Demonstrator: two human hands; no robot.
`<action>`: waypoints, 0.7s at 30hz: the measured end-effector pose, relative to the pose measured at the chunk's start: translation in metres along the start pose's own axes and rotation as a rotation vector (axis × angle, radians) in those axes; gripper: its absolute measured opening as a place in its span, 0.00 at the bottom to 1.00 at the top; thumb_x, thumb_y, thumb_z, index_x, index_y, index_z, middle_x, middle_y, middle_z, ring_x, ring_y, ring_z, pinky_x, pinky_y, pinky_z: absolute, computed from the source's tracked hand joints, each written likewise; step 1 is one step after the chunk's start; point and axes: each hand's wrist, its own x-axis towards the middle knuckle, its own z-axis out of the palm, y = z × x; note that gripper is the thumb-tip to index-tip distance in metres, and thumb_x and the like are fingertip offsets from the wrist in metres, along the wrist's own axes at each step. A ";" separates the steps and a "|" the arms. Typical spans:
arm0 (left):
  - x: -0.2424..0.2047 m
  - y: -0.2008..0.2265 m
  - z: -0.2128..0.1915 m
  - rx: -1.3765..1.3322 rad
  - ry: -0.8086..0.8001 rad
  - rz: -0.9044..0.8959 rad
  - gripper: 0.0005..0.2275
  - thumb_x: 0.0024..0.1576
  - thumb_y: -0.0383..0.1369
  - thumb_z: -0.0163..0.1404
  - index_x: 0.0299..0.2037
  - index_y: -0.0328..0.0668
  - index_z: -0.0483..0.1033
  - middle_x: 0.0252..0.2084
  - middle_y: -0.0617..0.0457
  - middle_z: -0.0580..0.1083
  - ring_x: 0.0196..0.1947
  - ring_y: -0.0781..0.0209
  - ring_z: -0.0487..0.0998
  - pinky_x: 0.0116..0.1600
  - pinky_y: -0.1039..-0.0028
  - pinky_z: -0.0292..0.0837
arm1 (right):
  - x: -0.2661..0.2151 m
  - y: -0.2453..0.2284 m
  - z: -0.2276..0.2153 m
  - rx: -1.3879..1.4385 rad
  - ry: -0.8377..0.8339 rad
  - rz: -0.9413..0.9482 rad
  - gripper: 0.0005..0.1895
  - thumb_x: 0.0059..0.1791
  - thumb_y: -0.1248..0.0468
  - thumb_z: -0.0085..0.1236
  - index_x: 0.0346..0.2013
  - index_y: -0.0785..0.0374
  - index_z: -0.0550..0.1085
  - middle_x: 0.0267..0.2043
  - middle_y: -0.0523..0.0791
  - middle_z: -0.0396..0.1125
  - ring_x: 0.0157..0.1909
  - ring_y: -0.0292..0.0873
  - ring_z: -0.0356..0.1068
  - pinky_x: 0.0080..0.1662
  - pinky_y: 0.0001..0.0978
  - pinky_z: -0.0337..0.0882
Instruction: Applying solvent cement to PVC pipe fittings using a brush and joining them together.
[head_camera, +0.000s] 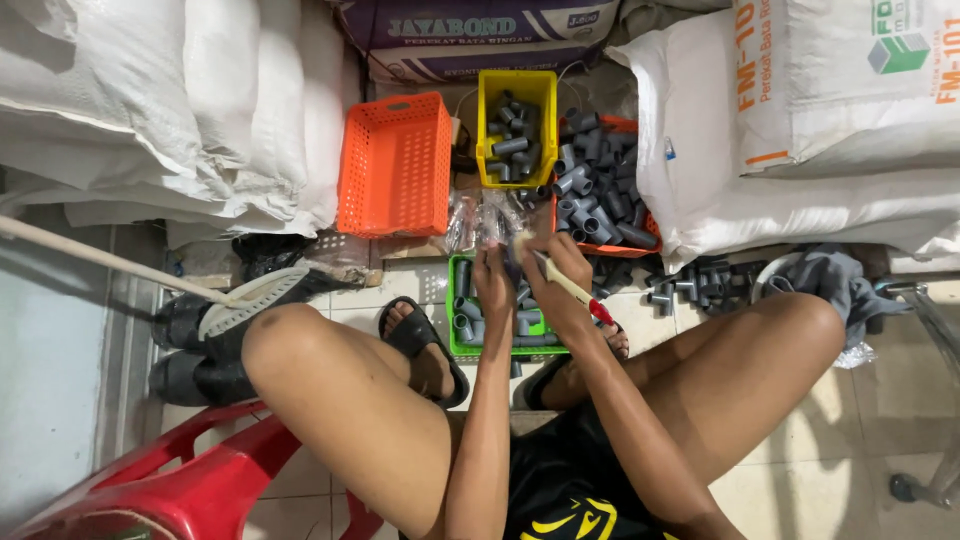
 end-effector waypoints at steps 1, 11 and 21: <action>-0.003 0.007 0.001 -0.002 -0.004 -0.002 0.14 0.65 0.45 0.46 0.37 0.46 0.76 0.33 0.55 0.72 0.37 0.63 0.70 0.51 0.68 0.66 | -0.002 0.014 0.007 -0.005 0.002 0.000 0.06 0.49 0.72 0.63 0.37 0.57 0.79 0.36 0.44 0.73 0.40 0.48 0.76 0.44 0.36 0.74; 0.000 -0.004 -0.006 -0.128 -0.184 0.105 0.14 0.71 0.43 0.34 0.50 0.42 0.66 0.39 0.47 0.65 0.40 0.59 0.69 0.56 0.66 0.63 | -0.004 0.028 0.015 0.000 -0.205 0.062 0.08 0.44 0.74 0.62 0.34 0.60 0.78 0.31 0.50 0.71 0.38 0.56 0.75 0.41 0.43 0.75; -0.012 0.022 -0.004 0.051 -0.292 0.222 0.18 0.71 0.49 0.29 0.53 0.44 0.62 0.48 0.46 0.62 0.49 0.56 0.65 0.64 0.59 0.57 | -0.017 0.032 0.009 0.006 -0.279 0.180 0.10 0.41 0.74 0.65 0.34 0.61 0.77 0.32 0.51 0.73 0.41 0.58 0.76 0.45 0.48 0.75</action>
